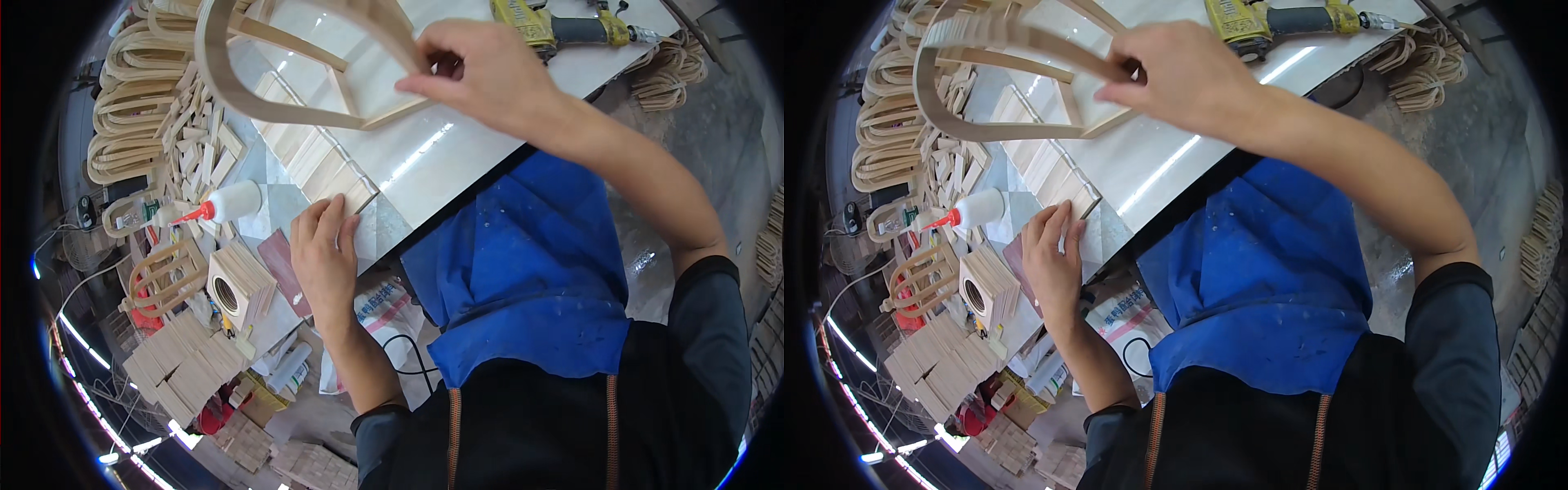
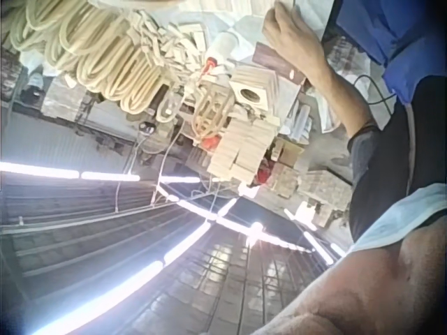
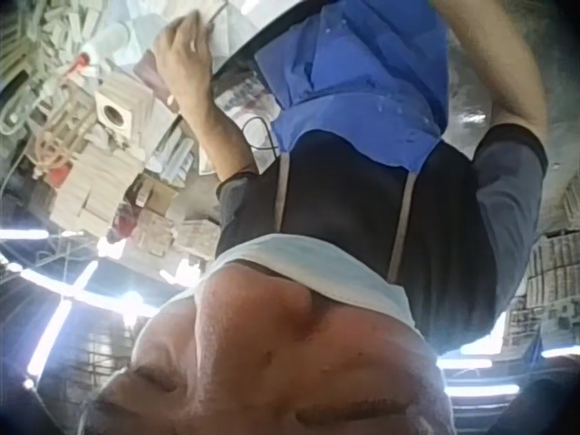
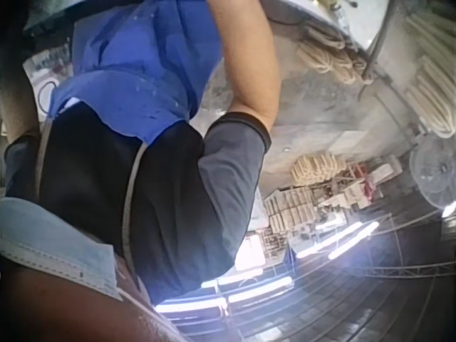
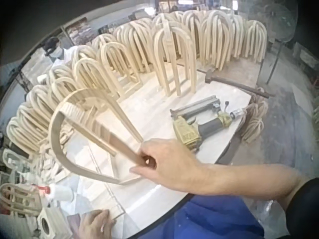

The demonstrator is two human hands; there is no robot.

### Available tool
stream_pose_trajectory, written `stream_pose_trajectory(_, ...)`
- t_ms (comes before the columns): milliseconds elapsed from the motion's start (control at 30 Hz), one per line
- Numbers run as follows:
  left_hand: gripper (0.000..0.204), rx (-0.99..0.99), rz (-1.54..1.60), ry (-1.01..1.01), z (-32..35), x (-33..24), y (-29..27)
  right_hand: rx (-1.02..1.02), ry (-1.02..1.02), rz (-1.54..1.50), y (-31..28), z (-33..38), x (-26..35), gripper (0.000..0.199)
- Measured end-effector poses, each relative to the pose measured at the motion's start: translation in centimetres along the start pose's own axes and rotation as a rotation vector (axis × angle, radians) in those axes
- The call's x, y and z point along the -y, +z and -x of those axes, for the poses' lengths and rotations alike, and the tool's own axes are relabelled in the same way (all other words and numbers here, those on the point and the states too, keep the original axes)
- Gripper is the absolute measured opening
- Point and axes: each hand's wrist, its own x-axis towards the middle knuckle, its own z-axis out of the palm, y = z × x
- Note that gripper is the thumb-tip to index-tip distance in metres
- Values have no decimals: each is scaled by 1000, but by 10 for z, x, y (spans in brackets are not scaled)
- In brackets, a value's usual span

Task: Assembling wooden chair frames by applying glue and using a pneumatic nail gun to join pieces.

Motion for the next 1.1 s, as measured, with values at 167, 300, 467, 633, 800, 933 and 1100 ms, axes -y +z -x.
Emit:
stream_pose_trajectory(167, 22, -109, 63, 107, 5, -9, 5, -1, 78, -556, 13, 30, 11, 32)
stream_pose_trajectory(300, 14, -168, 474, -54, 17, -49, 16, 189, 312, -558, -1, 74, 21, 29)
stream_pose_trajectory(467, 15, -111, 745, -109, 8, -103, 46, 272, 396, -743, 8, 111, 30, 22)
stream_pose_trajectory(633, 31, -38, 876, -12, -3, -111, 62, 104, 359, -761, 1, 120, 18, 18)
stream_pose_trajectory(800, 70, -342, 366, 72, -38, -92, 77, -96, -80, -115, -29, 81, 3, 22)
stream_pose_trajectory(933, 57, -289, 243, 170, -65, -76, 84, -153, -418, 380, -24, 45, -19, 6)
stream_pose_trajectory(1100, 45, -5, 356, 88, -90, -73, 81, 72, -396, 544, 0, 18, -36, 7)
